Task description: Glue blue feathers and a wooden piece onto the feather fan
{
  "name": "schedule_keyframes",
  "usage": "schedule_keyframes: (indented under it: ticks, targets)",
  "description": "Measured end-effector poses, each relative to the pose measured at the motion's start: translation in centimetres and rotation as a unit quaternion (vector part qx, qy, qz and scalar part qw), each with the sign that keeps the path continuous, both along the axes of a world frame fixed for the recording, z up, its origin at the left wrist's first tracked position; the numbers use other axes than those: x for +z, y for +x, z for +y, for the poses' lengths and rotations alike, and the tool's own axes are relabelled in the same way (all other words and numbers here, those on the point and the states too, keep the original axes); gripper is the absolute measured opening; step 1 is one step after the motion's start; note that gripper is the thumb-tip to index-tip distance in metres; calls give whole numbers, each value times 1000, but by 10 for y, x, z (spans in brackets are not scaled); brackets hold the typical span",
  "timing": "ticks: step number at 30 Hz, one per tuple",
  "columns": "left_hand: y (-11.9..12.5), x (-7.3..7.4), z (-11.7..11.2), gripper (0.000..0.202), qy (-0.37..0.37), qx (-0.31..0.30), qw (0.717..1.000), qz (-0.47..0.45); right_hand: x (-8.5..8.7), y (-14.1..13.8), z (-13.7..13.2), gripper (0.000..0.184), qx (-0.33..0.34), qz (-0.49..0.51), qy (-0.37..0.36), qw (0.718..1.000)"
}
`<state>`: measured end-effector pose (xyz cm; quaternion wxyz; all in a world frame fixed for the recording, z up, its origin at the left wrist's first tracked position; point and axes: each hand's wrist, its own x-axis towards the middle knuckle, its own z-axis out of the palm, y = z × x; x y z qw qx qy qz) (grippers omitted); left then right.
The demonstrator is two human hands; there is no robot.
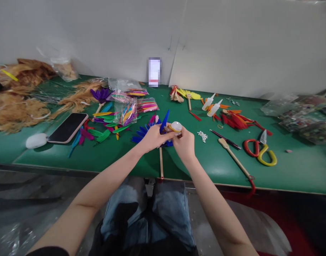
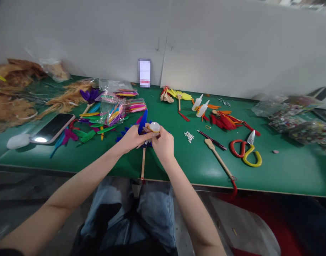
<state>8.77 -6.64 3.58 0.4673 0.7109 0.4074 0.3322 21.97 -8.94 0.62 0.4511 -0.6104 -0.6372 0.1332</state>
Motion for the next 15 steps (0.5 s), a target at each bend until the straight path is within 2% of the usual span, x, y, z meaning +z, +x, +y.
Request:
schedule_keyframes:
  ticks: [7, 12, 15]
  targets:
    - [-6, 6, 2, 34, 35, -44, 997, 60, 3, 5, -4, 21, 20, -3, -27, 999]
    - [-14, 12, 9, 41, 79, -51, 992, 86, 19, 8, -2, 25, 63, 8, -20, 998]
    - [-18, 12, 12, 44, 70, -47, 995, 59, 28, 10, -2, 20, 48, 20, -14, 999]
